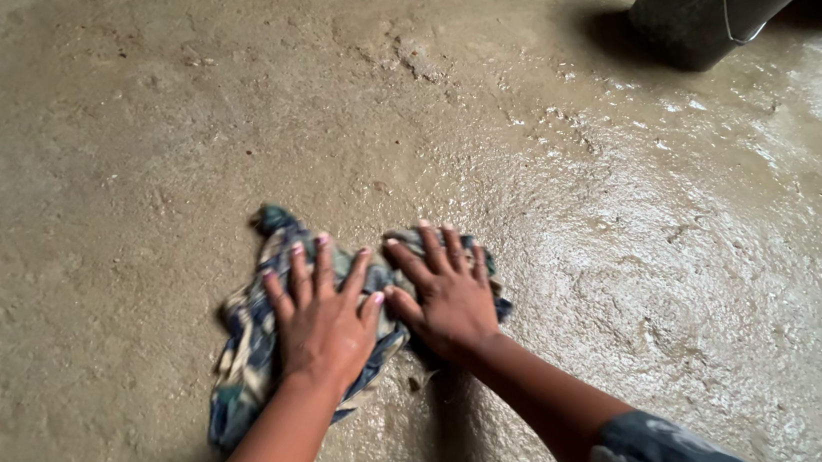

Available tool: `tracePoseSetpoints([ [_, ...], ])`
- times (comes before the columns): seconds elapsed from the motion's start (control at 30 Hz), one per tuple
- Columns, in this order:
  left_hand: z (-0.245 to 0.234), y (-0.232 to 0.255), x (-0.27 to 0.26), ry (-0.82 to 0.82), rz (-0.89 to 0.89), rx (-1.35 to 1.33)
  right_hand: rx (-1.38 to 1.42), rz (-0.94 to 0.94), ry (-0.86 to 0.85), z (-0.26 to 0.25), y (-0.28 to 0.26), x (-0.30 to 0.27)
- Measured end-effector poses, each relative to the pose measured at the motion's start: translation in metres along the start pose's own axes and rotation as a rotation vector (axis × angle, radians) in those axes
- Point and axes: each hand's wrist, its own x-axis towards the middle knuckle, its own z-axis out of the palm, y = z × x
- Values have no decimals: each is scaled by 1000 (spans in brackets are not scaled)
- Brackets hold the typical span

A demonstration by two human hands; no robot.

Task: The person wipes a wet concrete floor using a patterned cloth. They dip the cloth into a metal bucket of water, wring it out, and then scrub the floor with both hands.

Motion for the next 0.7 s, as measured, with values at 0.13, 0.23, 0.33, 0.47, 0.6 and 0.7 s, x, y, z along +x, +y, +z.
tracePoseSetpoints([
  [0.13,-9,-1,5,-34,62,9,-20,64,18,5,1,-1],
  [0.23,-13,-4,6,-76,31,9,-18,85,27,8,-4,-1],
  [0.33,-12,-9,8,-63,-36,-13,-2,98,39,8,-12,-1],
  [0.47,-9,-28,-1,4,-113,-3,48,116,-10,7,-36,2],
  [0.6,-1,-51,-20,81,-200,13,83,68,12,8,-67,1],
  [0.7,5,-70,-38,144,-264,24,112,12,25,9,-89,0],
])
